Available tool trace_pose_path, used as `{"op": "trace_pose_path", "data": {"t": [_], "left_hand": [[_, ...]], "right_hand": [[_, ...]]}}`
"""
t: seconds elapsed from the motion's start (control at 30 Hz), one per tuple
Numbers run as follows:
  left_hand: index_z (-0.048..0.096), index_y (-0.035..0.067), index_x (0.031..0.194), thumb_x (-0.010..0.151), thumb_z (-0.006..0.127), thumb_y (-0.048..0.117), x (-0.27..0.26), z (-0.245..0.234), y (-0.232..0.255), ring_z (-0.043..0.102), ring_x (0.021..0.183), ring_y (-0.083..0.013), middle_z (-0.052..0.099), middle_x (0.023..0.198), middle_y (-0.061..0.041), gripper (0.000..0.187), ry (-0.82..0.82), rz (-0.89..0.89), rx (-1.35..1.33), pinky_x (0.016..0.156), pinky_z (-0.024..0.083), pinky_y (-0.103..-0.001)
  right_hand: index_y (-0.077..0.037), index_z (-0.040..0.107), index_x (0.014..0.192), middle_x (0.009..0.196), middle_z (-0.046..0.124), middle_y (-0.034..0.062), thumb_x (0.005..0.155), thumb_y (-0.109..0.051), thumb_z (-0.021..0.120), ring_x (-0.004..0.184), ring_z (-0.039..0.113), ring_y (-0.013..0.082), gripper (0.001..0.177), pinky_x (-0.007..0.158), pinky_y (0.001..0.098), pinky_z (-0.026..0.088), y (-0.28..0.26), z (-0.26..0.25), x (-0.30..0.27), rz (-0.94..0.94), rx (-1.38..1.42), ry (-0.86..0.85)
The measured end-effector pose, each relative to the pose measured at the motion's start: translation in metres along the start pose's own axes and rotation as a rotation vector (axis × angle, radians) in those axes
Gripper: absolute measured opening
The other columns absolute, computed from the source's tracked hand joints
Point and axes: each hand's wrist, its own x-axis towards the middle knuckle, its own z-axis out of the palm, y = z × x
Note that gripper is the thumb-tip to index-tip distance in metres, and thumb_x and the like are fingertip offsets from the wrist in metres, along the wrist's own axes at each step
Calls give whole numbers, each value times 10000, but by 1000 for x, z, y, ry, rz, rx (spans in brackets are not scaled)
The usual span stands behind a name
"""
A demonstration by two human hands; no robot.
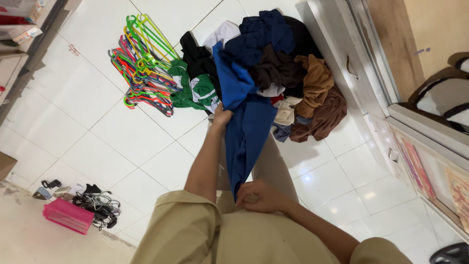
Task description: The person picks up shirts from a pile on the floor, places each on a plastic hanger, and hangs them in a wardrobe. The person handles a green shirt, a blue shirt, and a red-and-white shirt, placing each on a hanger and then hanging it in the closet.
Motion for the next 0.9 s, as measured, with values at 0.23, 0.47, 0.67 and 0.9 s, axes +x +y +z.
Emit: {"op": "trace_pose_path", "data": {"t": [0.23, 0.47, 0.67, 0.9], "left_hand": [[675, 15, 1231, 833, 507, -89, -52, -21, 57, 637, 993, -166, 706, 1075, -65, 444, -352, 253, -93, 884, 499, -283], [629, 16, 1345, 936, 534, -5, -173, -45, 148, 651, 1085, -137, 709, 1199, -46, 420, -549, 239, -332, 981, 497, -267], [469, 84, 1521, 1040, 579, 203, -266, -64, 218, 656, 1142, -165, 650, 1334, -66, 508, -632, 210, -724, 995, 529, -329], [503, -18, 1473, 1058, 545, 326, -335, -104, 257, 674, 1178, -214, 658, 1354, -130, 540, -713, 217, -656, 1027, 538, -356]], "right_hand": [[-101, 695, 1195, 1036, 738, 107, 832, -103, 754, 970, 697, 264, 368, 843, 382, 541, 36, -41, 8, 424, -539, 98], [-56, 648, 1273, 1175, 729, 87, 915, -45, 643, 1051, 708, 195, 358, 898, 314, 563, 69, -150, 22, 178, -312, 691], [-4, 603, 1313, 1228, 701, 106, 838, -37, 776, 1107, 661, 194, 506, 920, 343, 529, 45, -170, 66, 135, -244, 588], [-269, 66, 1636, 1307, 577, 45, 860, -145, 600, 1051, 672, 232, 950, 872, 412, 575, -94, -136, 109, 80, 238, 791]]}}
